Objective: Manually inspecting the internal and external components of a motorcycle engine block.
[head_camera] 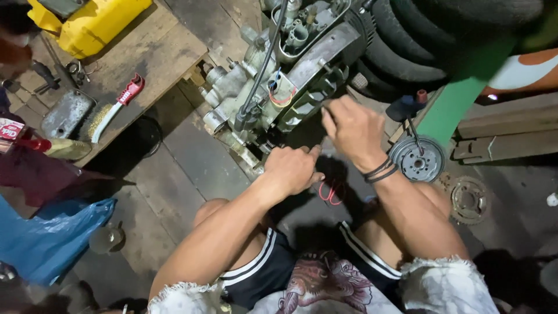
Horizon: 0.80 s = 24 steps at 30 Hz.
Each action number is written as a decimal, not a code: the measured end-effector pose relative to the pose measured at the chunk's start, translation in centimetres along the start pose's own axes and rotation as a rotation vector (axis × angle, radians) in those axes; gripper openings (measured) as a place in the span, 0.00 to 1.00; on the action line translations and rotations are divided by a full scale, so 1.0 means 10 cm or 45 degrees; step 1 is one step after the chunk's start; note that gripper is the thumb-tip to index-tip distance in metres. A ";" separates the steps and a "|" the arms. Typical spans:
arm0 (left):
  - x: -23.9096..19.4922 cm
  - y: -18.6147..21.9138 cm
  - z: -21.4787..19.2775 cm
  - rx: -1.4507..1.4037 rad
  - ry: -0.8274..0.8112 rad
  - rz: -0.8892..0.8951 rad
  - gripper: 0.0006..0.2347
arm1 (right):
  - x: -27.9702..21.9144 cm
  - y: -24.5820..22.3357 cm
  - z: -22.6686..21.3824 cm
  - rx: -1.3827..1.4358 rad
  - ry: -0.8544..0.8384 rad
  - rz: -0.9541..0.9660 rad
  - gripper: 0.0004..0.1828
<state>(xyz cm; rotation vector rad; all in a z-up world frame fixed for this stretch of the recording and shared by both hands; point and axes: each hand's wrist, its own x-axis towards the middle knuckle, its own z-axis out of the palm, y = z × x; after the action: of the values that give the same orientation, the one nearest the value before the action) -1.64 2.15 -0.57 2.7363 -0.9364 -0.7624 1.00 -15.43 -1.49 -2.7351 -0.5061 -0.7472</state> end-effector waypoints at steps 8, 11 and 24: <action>0.06 0.02 0.04 -0.013 0.006 -0.004 0.28 | 0.06 0.04 -0.07 -0.093 0.083 -0.075 0.13; -0.02 0.06 -0.04 -0.001 -0.030 -0.012 0.26 | 0.02 -0.10 -0.01 -0.049 0.068 -0.124 0.13; 0.03 0.02 0.04 0.016 -0.018 -0.003 0.28 | 0.04 -0.02 -0.06 -0.078 0.086 -0.105 0.16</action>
<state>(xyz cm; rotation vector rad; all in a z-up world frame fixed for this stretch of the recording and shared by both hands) -1.74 1.76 -1.01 2.7469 -0.9447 -0.7798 0.99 -15.36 -0.74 -2.7482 -0.5935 -0.8862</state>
